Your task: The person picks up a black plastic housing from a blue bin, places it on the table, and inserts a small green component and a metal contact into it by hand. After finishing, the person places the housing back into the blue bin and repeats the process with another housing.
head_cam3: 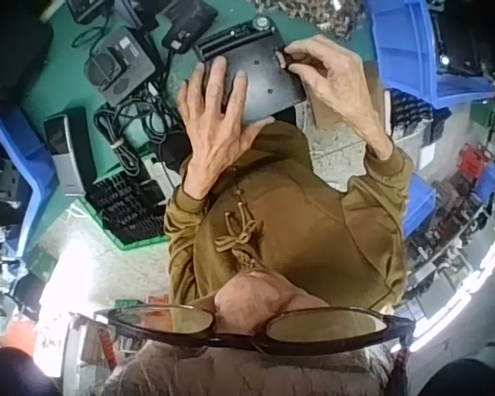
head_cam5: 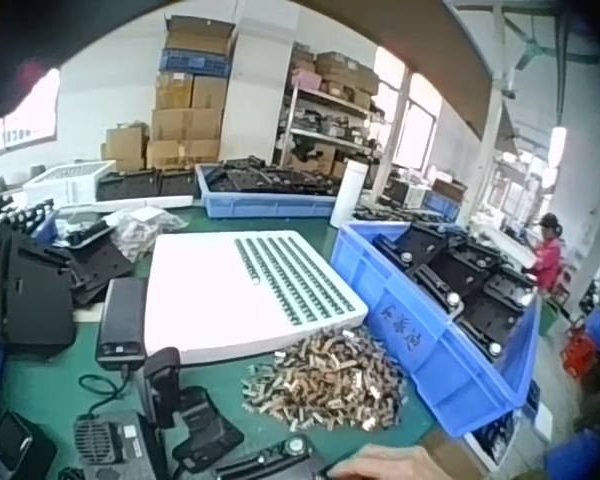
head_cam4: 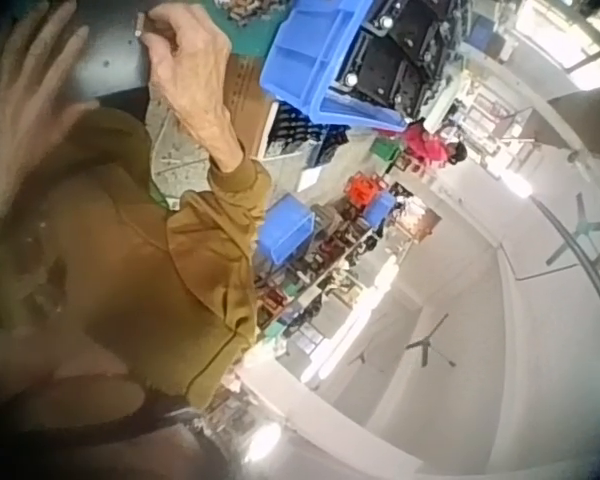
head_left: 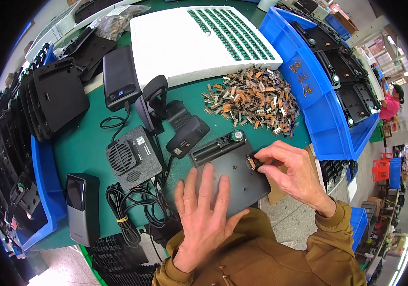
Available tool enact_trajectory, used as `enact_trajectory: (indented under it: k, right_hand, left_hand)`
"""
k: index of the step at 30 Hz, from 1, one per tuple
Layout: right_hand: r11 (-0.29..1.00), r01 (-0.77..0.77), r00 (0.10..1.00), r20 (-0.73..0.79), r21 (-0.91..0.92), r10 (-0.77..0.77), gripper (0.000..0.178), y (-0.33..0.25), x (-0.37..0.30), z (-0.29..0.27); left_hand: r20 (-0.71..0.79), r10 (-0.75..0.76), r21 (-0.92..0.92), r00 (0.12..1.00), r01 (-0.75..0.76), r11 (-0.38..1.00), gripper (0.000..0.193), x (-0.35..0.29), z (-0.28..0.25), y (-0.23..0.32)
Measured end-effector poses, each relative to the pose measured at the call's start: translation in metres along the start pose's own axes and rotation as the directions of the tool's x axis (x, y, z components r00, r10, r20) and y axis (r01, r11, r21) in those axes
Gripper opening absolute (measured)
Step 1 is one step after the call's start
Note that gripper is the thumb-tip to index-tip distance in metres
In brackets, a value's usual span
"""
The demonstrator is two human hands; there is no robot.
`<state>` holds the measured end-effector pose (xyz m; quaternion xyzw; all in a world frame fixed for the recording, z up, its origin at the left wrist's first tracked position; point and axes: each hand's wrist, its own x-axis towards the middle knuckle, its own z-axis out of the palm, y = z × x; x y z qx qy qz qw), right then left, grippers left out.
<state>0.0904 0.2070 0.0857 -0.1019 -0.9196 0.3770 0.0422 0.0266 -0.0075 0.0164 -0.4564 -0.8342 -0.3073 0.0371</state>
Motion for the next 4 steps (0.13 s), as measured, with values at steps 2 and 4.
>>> enact_trajectory:
  k: [2, 4]
  right_hand:
    - [0.982, -0.152, 0.988, -0.001, 0.115, 0.153, 0.020, -0.0015, -0.0030, -0.0020]
    - [0.934, -0.336, 0.937, 0.139, 0.120, 0.320, 0.024, -0.0013, -0.0059, -0.0089]
  left_hand:
    - [-0.003, 0.000, -0.001, 1.000, 0.000, 1.000, 0.081, -0.0006, 0.0007, 0.0000]
    - [0.007, -0.011, 0.002, 1.000, 0.011, 1.000, 0.083, -0.0015, -0.0001, 0.0006]
